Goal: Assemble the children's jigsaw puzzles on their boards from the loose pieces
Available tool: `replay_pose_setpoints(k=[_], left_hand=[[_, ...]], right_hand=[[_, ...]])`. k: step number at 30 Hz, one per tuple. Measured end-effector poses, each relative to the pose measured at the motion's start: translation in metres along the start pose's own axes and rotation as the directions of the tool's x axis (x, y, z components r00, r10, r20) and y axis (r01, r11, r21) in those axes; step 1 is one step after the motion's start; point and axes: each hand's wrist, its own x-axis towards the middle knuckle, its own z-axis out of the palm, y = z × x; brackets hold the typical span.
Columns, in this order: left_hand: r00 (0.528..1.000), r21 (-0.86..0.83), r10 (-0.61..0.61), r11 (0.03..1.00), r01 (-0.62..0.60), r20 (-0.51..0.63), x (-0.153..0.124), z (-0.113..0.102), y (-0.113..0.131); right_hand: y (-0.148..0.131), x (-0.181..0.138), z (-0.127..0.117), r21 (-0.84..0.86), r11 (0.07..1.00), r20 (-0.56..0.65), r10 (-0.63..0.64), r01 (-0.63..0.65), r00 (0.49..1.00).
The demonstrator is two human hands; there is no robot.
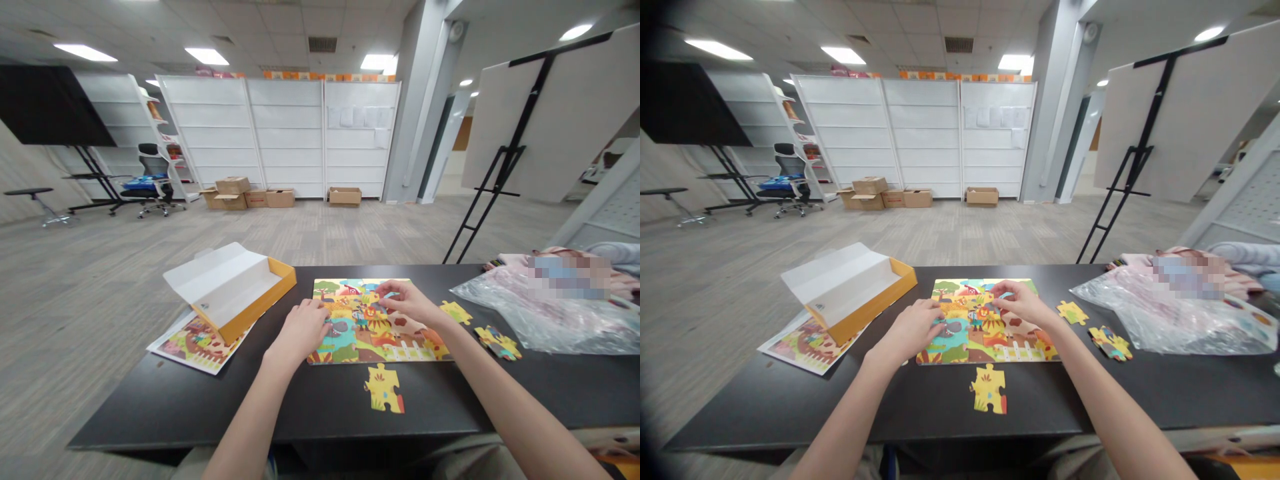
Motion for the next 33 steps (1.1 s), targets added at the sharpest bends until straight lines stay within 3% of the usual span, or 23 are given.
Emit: replay_pose_setpoints(k=[5,9,12,19,22,24,28,33], left_hand=[[0.995,-0.150,0.045,0.987,-0.058,-0.089,0.010,0.004,0.013],[0.976,-0.309,0.155,0.931,-0.197,-0.154,0.016,0.008,0.025],[0.969,-0.337,0.190,0.912,-0.234,-0.161,0.019,0.010,0.030],[0.960,-0.337,0.223,0.903,-0.268,-0.168,0.020,0.011,0.028],[0.968,-0.309,0.143,0.929,-0.204,-0.208,0.019,0.009,0.033],[0.964,-0.279,0.105,0.944,-0.174,-0.244,0.019,0.009,0.041],[0.959,-0.203,0.218,0.946,-0.252,-0.179,0.020,0.015,0.064],[0.961,-0.128,0.273,0.953,-0.276,-0.042,0.024,0.026,0.081]], right_hand=[[-0.002,-0.002,0.006,-0.015,0.997,0.052,0.073,-0.073,0.996],[-0.008,-0.004,0.013,-0.020,0.999,0.099,0.050,-0.048,0.994],[-0.009,-0.004,0.018,0.009,1.000,0.105,0.006,-0.007,0.994],[-0.022,-0.009,0.020,0.106,0.993,0.117,0.032,-0.045,0.993],[-0.026,-0.008,0.009,0.074,0.996,0.043,0.040,-0.043,0.998],[-0.025,-0.007,-0.004,0.070,0.998,-0.070,0.010,-0.005,0.998],[-0.019,-0.005,-0.034,0.096,0.995,-0.252,0.018,0.006,0.967],[-0.011,-0.009,-0.054,0.014,0.993,-0.100,0.115,-0.114,0.988]])
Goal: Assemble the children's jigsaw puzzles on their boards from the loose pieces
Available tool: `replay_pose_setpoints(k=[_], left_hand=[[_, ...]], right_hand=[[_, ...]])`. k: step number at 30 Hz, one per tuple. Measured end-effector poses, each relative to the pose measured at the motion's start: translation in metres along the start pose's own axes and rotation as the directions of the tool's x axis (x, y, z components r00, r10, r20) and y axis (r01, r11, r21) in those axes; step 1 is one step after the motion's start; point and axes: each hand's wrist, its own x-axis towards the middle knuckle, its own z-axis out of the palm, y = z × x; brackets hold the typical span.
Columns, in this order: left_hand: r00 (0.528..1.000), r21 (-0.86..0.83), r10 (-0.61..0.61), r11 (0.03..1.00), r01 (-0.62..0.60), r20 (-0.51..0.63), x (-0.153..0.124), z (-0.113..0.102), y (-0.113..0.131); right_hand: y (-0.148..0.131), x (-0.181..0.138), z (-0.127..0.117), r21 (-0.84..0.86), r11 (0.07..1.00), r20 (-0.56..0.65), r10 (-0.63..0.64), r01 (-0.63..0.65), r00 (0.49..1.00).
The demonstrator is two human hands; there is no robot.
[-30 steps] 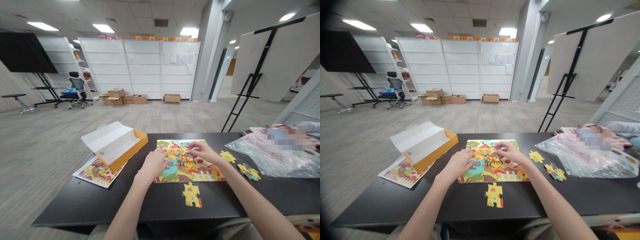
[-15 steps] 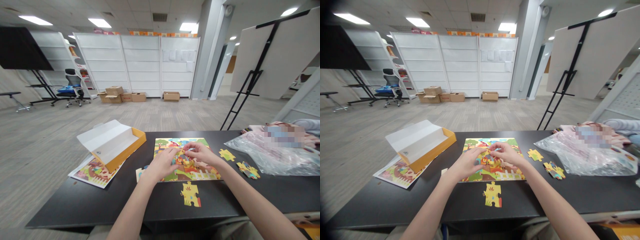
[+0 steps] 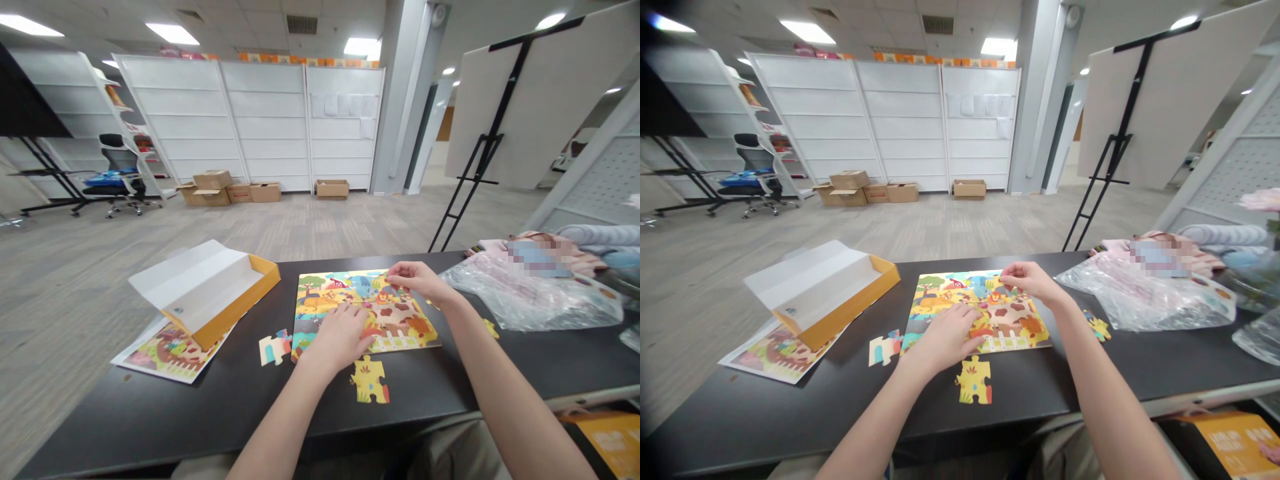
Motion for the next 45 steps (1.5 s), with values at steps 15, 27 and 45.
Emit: replay_pose_setpoints(k=[15,27,45], left_hand=[[0.996,-0.041,0.077,0.996,-0.076,0.040,0.000,0.006,-0.009],[0.995,-0.028,0.089,0.996,-0.088,0.038,0.002,0.005,-0.009],[0.996,-0.037,0.079,0.996,-0.078,0.046,0.001,0.002,-0.008]], right_hand=[[0.028,-0.013,-0.055,-0.230,0.943,0.180,0.285,-0.242,0.941],[0.033,-0.012,-0.053,-0.399,0.895,0.191,0.296,-0.202,0.936],[0.022,-0.016,-0.047,-0.590,0.799,0.152,0.248,-0.113,0.957]])
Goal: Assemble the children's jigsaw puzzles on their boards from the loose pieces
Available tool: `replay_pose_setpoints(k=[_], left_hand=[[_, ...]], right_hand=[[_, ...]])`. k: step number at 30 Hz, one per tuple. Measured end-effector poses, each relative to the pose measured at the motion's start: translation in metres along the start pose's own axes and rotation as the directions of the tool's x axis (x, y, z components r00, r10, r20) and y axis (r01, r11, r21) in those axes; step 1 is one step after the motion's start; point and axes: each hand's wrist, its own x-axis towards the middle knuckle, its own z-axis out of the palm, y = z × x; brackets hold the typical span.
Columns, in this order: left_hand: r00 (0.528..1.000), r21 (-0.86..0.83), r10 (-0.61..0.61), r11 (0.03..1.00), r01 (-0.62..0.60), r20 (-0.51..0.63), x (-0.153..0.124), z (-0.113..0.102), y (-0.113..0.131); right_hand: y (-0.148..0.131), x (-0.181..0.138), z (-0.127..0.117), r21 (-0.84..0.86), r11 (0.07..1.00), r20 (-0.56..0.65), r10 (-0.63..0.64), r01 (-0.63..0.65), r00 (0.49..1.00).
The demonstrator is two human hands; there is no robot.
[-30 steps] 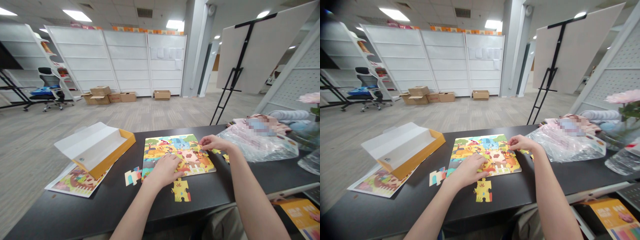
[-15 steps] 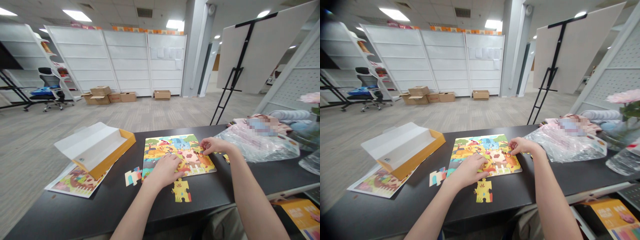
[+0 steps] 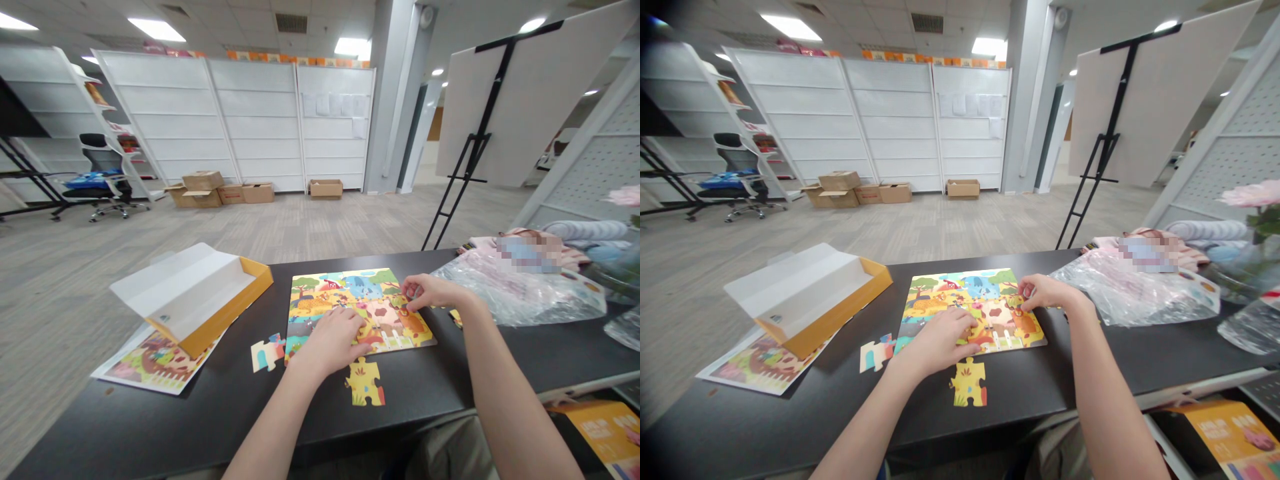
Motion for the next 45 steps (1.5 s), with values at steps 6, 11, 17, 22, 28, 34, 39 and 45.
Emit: replay_pose_setpoints(k=[6,11,17,22,28,34,39,45], left_hand=[[1.000,-0.014,-0.001,1.000,0.001,-0.002,0.000,-0.002,0.001],[1.000,-0.016,-0.008,1.000,0.008,0.012,0.000,-0.004,0.002],[1.000,-0.020,-0.018,1.000,0.018,0.015,0.000,-0.005,0.003],[0.999,-0.092,-0.043,0.995,0.042,-0.012,-0.001,-0.002,0.002],[0.998,-0.129,0.006,0.992,-0.015,-0.070,-0.002,-0.001,0.002],[0.992,-0.150,0.014,0.988,-0.033,-0.124,-0.002,-0.004,0.003],[0.992,-0.202,0.037,0.977,-0.061,-0.122,-0.002,-0.002,0.001],[0.992,-0.183,0.033,0.982,-0.054,-0.119,-0.002,0.000,-0.001]], right_hand=[[-0.001,0.004,0.005,-0.026,1.000,0.029,0.012,-0.011,1.000],[-0.003,0.006,0.007,-0.056,0.998,0.038,0.019,-0.017,0.999],[-0.006,0.006,0.007,-0.054,0.998,0.031,0.038,-0.037,0.999],[-0.005,0.007,0.007,-0.086,0.995,0.011,0.044,-0.043,0.999],[-0.043,0.000,0.018,0.133,0.967,0.054,-0.225,0.216,0.973],[-0.071,0.000,0.038,0.385,0.894,0.278,-0.349,0.229,0.895],[-0.070,0.004,0.038,0.408,0.877,0.222,-0.364,0.253,0.904],[-0.072,0.003,0.036,0.447,0.871,0.182,-0.312,0.204,0.933]])
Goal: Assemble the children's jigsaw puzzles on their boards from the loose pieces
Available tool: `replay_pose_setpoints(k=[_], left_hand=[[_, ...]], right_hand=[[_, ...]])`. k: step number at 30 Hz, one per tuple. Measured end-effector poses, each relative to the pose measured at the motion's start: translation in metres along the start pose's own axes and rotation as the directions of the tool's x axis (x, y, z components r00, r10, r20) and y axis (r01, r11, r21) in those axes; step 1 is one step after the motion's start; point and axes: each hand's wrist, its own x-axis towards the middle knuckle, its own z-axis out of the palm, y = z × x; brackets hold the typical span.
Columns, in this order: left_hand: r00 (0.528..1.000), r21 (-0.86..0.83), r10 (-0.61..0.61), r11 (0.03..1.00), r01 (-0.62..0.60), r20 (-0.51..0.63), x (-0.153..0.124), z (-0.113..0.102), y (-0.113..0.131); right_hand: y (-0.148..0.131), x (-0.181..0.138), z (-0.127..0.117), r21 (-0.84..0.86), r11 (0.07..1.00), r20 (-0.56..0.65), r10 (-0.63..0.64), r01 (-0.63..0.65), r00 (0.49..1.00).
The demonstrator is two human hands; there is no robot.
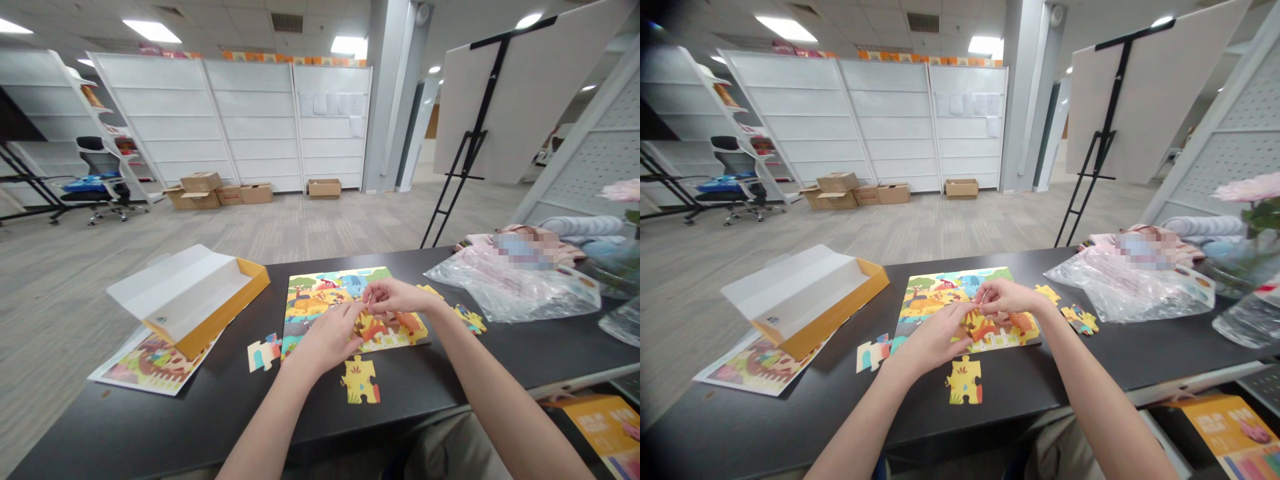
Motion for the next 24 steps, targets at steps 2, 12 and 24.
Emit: replay_pose_setpoints(k=[2,12,24], left_hand=[[1.000,0.025,-0.009,1.000,0.010,-0.004,0.000,-0.002,0.001],[0.999,0.201,-0.001,0.980,-0.008,0.045,0.001,0.001,0.000],[0.998,0.193,-0.063,0.979,0.062,0.000,0.001,-0.001,0.003]], right_hand=[[0.005,0.001,-0.003,0.002,1.000,0.001,0.017,-0.017,1.000],[0.041,-0.007,-0.038,-0.124,0.990,-0.272,0.034,-0.070,0.962],[0.026,0.005,-0.017,-0.134,0.979,-0.211,-0.182,0.156,0.960]])
